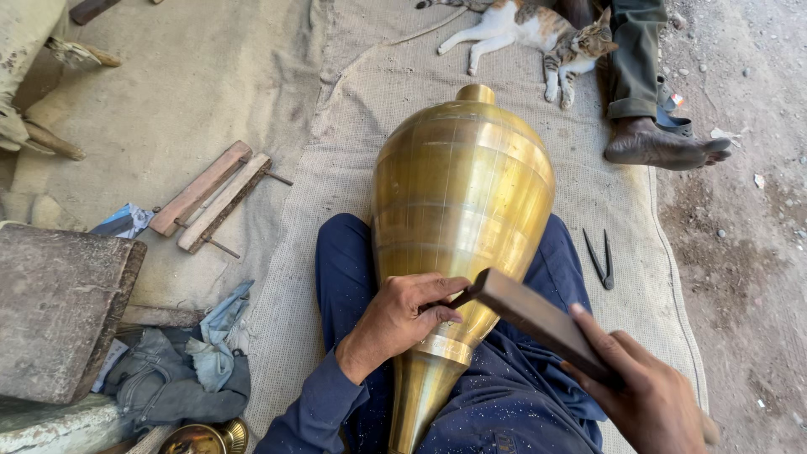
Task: The person sits on the ground and uses a hammer and chisel to engrave a decorative pattern onto a large brass vessel. They repeatedly strike the chisel to create fine lines and shapes on the curved surface.
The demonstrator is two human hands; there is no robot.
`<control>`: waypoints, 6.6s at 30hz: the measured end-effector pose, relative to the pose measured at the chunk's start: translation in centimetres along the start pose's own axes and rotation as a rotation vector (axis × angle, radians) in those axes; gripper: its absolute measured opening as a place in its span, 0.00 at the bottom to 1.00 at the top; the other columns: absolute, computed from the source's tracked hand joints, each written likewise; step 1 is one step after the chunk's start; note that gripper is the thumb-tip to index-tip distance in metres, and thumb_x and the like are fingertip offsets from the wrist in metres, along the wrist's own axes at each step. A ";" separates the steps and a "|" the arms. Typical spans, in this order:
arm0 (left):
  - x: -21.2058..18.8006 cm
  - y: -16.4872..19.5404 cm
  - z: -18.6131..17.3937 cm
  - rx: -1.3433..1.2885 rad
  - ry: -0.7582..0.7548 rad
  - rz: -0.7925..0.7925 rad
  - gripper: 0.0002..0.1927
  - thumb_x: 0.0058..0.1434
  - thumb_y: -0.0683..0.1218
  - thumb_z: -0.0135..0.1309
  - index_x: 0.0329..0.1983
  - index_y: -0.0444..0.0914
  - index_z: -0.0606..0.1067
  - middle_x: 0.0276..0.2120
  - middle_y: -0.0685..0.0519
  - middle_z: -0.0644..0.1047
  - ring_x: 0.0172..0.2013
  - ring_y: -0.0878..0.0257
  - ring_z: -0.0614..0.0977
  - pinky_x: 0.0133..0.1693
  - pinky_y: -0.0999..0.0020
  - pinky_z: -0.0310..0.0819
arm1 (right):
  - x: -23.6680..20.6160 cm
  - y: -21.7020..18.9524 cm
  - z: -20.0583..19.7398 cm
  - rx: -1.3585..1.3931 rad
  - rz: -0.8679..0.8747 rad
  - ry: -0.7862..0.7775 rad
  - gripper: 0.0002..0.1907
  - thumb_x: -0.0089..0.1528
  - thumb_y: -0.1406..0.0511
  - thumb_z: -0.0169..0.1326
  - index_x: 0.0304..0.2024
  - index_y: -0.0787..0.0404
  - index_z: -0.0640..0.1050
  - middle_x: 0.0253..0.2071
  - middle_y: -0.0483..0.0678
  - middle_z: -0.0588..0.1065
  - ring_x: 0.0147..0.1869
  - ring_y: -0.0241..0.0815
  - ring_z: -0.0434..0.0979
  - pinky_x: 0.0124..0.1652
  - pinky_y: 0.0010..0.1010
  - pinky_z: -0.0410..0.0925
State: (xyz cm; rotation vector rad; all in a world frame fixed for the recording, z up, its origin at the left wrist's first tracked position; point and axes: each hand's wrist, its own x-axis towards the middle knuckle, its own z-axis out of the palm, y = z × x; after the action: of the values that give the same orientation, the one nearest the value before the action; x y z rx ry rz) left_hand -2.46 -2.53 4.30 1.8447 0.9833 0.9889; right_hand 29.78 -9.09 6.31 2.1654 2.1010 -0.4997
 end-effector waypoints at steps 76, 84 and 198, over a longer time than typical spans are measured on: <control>-0.8 -0.1 0.5 0.034 0.164 0.103 0.22 0.59 0.39 0.63 0.58 0.38 0.76 0.44 0.48 0.84 0.40 0.60 0.88 0.41 0.70 0.87 | 5.5 -1.6 -5.0 -0.148 -0.313 0.112 0.45 0.55 0.50 0.61 0.75 0.37 0.62 0.31 0.43 0.74 0.24 0.41 0.77 0.28 0.38 0.75; 1.3 1.8 -1.3 0.032 -0.139 0.068 0.21 0.59 0.37 0.59 0.57 0.43 0.77 0.45 0.50 0.84 0.44 0.58 0.87 0.45 0.69 0.86 | 3.0 1.9 3.7 0.791 -0.399 0.551 0.32 0.59 0.63 0.65 0.65 0.47 0.72 0.39 0.44 0.78 0.37 0.41 0.79 0.38 0.36 0.74; -0.2 -0.9 1.4 -0.043 0.352 0.002 0.27 0.58 0.42 0.65 0.61 0.40 0.74 0.34 0.52 0.82 0.33 0.65 0.86 0.36 0.72 0.87 | 6.9 -3.5 -9.9 0.412 -0.708 0.232 0.46 0.58 0.57 0.63 0.76 0.49 0.59 0.45 0.48 0.80 0.41 0.43 0.84 0.39 0.34 0.78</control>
State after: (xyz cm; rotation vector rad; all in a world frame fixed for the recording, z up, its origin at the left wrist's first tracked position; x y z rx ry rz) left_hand -1.51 -2.77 2.89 1.6683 1.1551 1.3556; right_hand 28.09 0.48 14.21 1.6223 3.1295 -0.8227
